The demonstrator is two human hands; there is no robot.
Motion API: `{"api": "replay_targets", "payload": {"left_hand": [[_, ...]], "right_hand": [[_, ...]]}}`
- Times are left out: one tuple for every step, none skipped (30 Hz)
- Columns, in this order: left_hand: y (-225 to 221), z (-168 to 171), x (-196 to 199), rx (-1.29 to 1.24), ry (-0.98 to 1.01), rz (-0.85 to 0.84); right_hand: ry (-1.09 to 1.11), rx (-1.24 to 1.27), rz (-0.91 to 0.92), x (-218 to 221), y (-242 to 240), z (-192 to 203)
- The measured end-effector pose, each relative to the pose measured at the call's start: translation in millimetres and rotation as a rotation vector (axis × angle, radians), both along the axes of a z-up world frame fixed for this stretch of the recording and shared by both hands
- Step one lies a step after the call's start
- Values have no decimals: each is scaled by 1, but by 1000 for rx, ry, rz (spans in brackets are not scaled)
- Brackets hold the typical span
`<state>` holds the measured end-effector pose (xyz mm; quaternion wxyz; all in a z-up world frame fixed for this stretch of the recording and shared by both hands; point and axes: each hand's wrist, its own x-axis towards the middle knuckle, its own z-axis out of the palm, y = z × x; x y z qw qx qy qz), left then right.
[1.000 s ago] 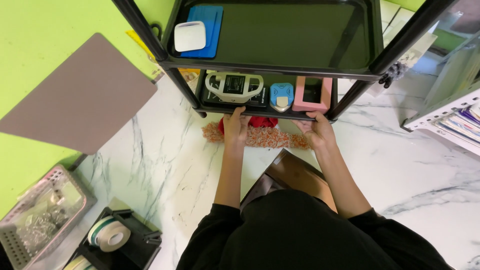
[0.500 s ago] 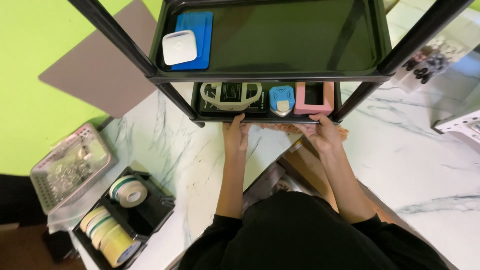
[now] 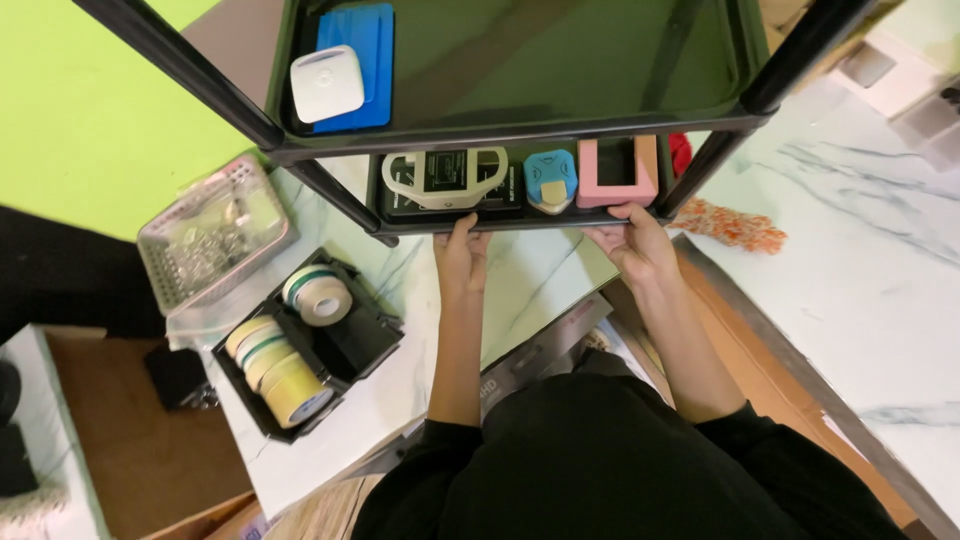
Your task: Organizing various print shop supplies and tools into bins and onto storage shelves.
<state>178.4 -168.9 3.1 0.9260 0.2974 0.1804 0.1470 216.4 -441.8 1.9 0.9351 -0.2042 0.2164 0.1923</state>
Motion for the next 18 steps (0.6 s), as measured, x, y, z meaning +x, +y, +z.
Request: {"api": "replay_targets", "payload": {"left_hand": [[9,-1,-5,3,-15,16],[20,-1,-7,7,-34,33],[30,-2,-11,10,-34,50],[40,-3,-13,11,-34,72],[49,-3,-14,13,-34,95],[58,-7,-16,16,-33,106],[68,-11,-17,19,-35,134],[77,-14,-17,23,-38,161],[85,-15,-17,27,-38,172],[92,-17,-18,30,-43,196],[99,-18,-18,34,-48,220],[106,-21,-18,37,-51,232],[113,-23,-17,36,-50,248],[119,-26,-16,35,-48,261],[124,-31,-16,37,-50,271],[129,-36,-14,32,-49,285],[133,-41,-11,27,-47,299],[135,-42,-10,26,-50,306]], "right_hand": [[12,41,25,1,10,-6],[20,82,50,6,20,-10],[21,85,67,8,31,-12],[7,80,86,11,41,-13],[-7,76,105,15,51,-15],[-6,79,116,18,61,-15],[-33,71,141,21,71,-16],[-61,65,166,25,82,-16],[-61,69,176,28,90,-16],[-76,74,212,31,99,-15],[-92,80,247,35,107,-13],[-95,84,259,40,116,-16],[-93,65,275,45,124,-18],[-90,46,289,50,131,-19],[-92,49,299,54,139,-22],[-82,34,307,59,144,-24],[-72,19,316,65,149,-27],[-75,19,323,69,154,-29]]}}
